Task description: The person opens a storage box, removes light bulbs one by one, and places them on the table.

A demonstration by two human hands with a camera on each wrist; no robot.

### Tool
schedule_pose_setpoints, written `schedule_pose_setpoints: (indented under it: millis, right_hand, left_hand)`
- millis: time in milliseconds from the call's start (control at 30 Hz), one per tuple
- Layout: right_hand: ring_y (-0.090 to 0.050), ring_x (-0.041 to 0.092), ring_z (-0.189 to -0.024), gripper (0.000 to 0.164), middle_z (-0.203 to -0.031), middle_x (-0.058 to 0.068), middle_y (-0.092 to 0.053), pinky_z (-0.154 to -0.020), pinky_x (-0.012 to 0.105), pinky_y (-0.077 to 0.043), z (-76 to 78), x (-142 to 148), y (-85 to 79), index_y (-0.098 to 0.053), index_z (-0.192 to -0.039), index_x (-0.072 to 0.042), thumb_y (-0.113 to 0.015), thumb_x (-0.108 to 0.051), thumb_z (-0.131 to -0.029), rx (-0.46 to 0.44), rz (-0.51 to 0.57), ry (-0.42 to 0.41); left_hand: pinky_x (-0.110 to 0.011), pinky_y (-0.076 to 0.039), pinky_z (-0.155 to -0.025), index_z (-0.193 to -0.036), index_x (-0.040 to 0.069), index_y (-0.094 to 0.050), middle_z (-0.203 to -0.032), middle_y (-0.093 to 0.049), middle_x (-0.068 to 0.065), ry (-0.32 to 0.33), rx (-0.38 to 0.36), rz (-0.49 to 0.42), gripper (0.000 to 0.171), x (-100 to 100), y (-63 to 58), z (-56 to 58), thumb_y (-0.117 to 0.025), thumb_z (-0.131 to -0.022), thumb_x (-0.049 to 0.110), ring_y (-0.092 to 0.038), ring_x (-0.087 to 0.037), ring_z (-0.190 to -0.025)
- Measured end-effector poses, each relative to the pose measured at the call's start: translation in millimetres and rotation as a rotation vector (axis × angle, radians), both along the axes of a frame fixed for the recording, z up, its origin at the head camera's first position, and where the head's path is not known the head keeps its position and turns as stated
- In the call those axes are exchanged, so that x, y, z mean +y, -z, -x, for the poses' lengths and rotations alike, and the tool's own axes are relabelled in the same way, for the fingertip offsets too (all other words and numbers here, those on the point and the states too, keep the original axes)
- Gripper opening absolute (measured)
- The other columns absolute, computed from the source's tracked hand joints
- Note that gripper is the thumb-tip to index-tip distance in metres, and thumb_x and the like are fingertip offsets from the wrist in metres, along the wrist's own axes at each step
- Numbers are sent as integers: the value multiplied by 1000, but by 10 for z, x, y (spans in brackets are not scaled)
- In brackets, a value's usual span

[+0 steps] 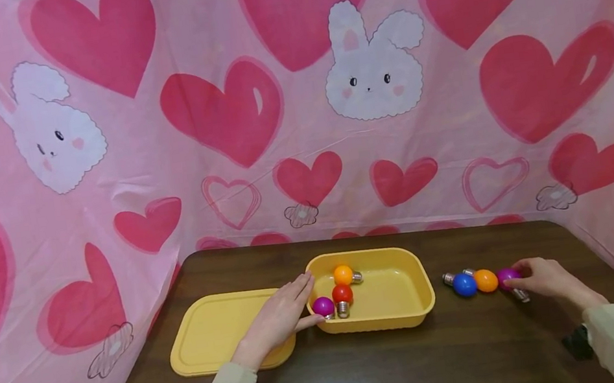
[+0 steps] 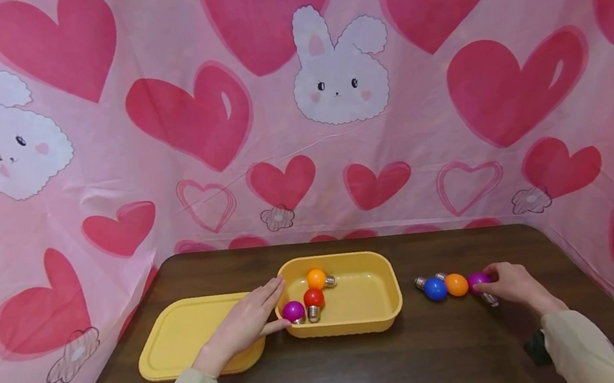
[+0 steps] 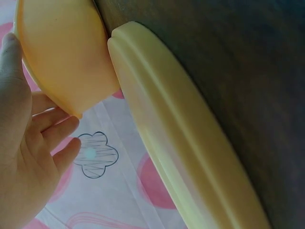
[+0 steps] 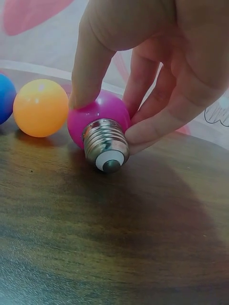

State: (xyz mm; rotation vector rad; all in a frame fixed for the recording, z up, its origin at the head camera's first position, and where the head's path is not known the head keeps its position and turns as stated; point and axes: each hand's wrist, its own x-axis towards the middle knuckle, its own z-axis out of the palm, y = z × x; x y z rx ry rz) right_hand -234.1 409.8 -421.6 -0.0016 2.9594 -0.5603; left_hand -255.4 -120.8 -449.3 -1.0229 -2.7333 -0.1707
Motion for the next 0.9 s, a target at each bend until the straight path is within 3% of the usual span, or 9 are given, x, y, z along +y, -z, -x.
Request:
schedule_pose_setpoints:
  millis: [367,633,900]
  right_hand:
    - [-62,31,-85,66,-102,31,-64,-80,51,-59,-32,22,-15,-56,-115,17,-71,-41,-89,-3,28,4]
    - [-63,34,-85,62,-104,33,-65,-82,55,-58,-55,33,-5,-58,-114,17,-72,-38,-89,48,14,-21]
    - [-64,36,-90,64,-108,32,-65,-83,56,-57,-57,26,-95,-58,-117,15,-72,-41,-88,75,37,-28]
  left_hand:
    - [-43,-43,-115,-150,6,-41,-158,-42,-10,0,0,5,84,-3,4,-8,-58,-90,61,-45,-27,-143]
    - [-44,-44,-114,-150,6,-41,-157,-42,-10,3,-5,-11,83,2,-9,-19,-58,-90,60,-46,-27,-143]
    - [-45,-44,-114,-150,6,-42,-157,-43,-11,6,-11,-13,83,0,-17,-17,-60,-89,59,-46,-27,-143]
